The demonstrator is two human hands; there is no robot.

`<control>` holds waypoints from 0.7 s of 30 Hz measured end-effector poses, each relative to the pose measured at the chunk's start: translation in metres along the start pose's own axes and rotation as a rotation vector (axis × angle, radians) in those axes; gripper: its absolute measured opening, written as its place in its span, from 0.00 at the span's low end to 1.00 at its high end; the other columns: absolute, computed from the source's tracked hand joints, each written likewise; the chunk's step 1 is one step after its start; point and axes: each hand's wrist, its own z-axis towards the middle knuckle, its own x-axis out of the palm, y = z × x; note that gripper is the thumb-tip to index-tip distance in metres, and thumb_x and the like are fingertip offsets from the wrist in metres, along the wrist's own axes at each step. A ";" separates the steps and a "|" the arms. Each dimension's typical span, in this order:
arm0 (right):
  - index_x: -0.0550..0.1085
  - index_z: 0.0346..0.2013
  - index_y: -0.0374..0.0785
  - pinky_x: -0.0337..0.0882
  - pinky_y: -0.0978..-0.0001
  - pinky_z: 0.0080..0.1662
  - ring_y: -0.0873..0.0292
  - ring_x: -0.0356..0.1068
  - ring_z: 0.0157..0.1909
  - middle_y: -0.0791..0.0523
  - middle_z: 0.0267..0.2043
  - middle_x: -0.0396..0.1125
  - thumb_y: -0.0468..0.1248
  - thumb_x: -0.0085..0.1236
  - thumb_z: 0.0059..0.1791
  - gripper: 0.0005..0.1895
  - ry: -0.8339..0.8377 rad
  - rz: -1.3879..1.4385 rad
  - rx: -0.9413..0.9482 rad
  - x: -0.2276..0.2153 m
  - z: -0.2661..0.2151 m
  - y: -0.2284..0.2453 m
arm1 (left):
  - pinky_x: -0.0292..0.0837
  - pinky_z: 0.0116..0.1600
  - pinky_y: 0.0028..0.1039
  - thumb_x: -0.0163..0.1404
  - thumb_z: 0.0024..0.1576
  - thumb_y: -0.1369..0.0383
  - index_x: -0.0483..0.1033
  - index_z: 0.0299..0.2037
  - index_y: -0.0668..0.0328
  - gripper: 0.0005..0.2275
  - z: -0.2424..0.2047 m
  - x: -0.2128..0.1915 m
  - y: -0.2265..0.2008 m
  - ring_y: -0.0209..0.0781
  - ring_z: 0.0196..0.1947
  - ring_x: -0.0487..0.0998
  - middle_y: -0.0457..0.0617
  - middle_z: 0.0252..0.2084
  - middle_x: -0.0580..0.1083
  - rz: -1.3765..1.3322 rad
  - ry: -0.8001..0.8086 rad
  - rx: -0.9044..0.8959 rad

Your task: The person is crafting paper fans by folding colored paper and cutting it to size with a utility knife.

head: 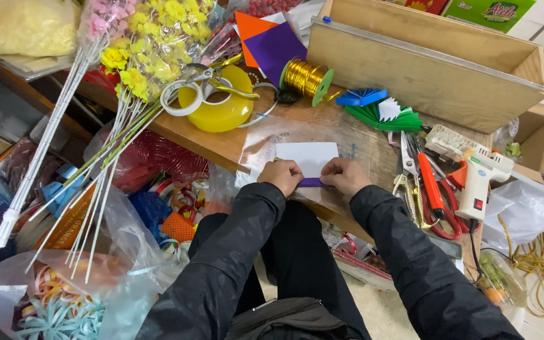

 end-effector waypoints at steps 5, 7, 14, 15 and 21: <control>0.83 0.44 0.41 0.74 0.46 0.52 0.44 0.74 0.50 0.48 0.41 0.75 0.37 0.65 0.49 0.10 0.006 -0.015 -0.019 0.002 -0.003 0.001 | 0.78 0.56 0.45 0.51 0.61 0.61 0.81 0.42 0.45 0.06 0.002 0.006 0.003 0.56 0.53 0.77 0.49 0.43 0.77 0.077 0.017 0.014; 0.83 0.42 0.44 0.75 0.48 0.51 0.46 0.74 0.49 0.51 0.40 0.74 0.38 0.66 0.47 0.09 -0.003 -0.052 -0.011 0.004 -0.001 -0.002 | 0.78 0.57 0.44 0.51 0.61 0.61 0.81 0.41 0.45 0.06 0.004 0.010 0.005 0.56 0.54 0.77 0.49 0.44 0.76 0.093 0.019 0.017; 0.84 0.39 0.43 0.74 0.49 0.51 0.46 0.74 0.48 0.50 0.39 0.73 0.37 0.65 0.47 0.08 -0.008 -0.071 -0.031 0.003 -0.003 0.001 | 0.77 0.58 0.42 0.49 0.62 0.63 0.81 0.42 0.47 0.07 -0.004 0.003 -0.004 0.58 0.56 0.74 0.53 0.45 0.76 0.074 0.043 0.007; 0.84 0.39 0.43 0.74 0.49 0.51 0.46 0.74 0.48 0.50 0.39 0.73 0.37 0.65 0.47 0.08 -0.007 -0.071 -0.031 0.002 -0.003 0.002 | 0.77 0.58 0.42 0.49 0.62 0.63 0.81 0.42 0.47 0.07 -0.003 0.002 -0.005 0.58 0.56 0.74 0.53 0.45 0.76 0.074 0.043 0.006; 0.84 0.39 0.42 0.74 0.48 0.50 0.45 0.74 0.48 0.49 0.39 0.73 0.38 0.64 0.47 0.08 -0.004 -0.068 -0.024 0.004 -0.006 0.004 | 0.76 0.59 0.41 0.50 0.61 0.62 0.80 0.43 0.46 0.07 -0.001 0.008 -0.005 0.59 0.57 0.73 0.53 0.46 0.74 0.120 0.049 -0.020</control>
